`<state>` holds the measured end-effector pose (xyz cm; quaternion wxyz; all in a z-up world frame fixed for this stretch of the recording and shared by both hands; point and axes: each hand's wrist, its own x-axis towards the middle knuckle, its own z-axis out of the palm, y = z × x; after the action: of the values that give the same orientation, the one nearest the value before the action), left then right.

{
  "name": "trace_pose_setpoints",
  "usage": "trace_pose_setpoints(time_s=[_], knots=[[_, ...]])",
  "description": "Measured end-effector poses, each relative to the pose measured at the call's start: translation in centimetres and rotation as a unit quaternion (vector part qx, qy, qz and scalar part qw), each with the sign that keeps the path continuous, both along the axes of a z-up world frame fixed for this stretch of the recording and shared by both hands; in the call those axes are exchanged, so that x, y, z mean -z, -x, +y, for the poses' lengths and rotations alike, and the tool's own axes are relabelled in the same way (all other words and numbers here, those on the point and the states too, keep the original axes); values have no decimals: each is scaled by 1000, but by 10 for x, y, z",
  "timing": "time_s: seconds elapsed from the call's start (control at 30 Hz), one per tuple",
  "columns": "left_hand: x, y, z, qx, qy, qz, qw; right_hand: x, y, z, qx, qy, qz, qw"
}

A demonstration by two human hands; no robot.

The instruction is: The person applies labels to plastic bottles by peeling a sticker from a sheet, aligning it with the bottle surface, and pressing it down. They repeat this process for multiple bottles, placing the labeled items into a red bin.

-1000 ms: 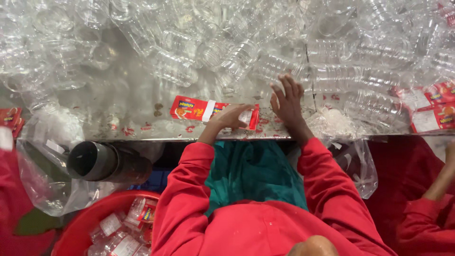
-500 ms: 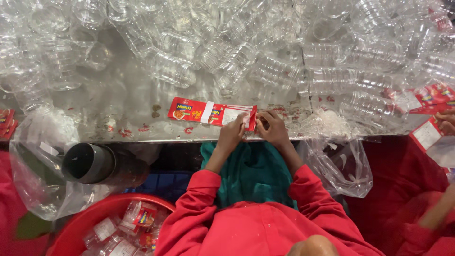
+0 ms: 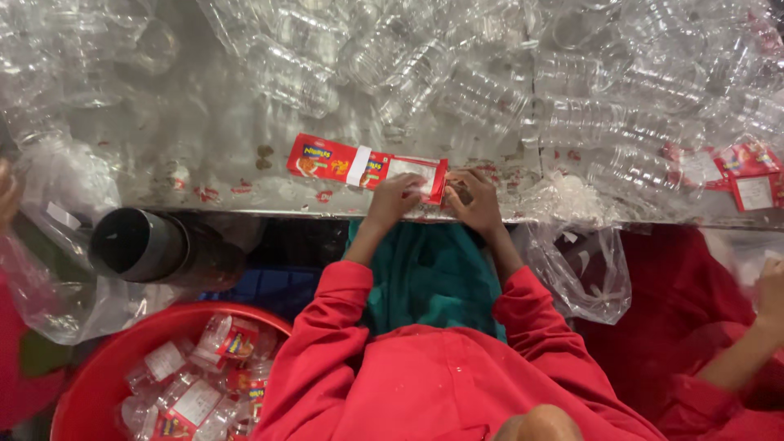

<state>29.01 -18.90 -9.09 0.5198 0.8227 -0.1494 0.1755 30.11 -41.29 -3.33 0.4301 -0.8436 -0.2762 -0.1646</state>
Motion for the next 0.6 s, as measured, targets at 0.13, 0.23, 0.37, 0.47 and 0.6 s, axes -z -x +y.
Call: trace_pose_setpoints(time_s=[0.13, 0.23, 0.37, 0.47, 0.6], knots=[[5, -12, 6, 13, -11, 37, 999, -8, 3, -1, -60, -6, -6, 998], [5, -15, -6, -98, 4, 3, 995, -9, 3, 0, -87, 20, -36, 995], [-18, 5, -51, -111, 78, -85, 987, 12, -8, -1, -77, 80, -25, 994], [-59, 44, -110, 172, 193, -42, 965, 34, -15, 4, -56, 43, -17, 997], [-113, 112, -123, 352, 180, 36, 918, 27, -9, 4, -17, -2, -1, 1000]])
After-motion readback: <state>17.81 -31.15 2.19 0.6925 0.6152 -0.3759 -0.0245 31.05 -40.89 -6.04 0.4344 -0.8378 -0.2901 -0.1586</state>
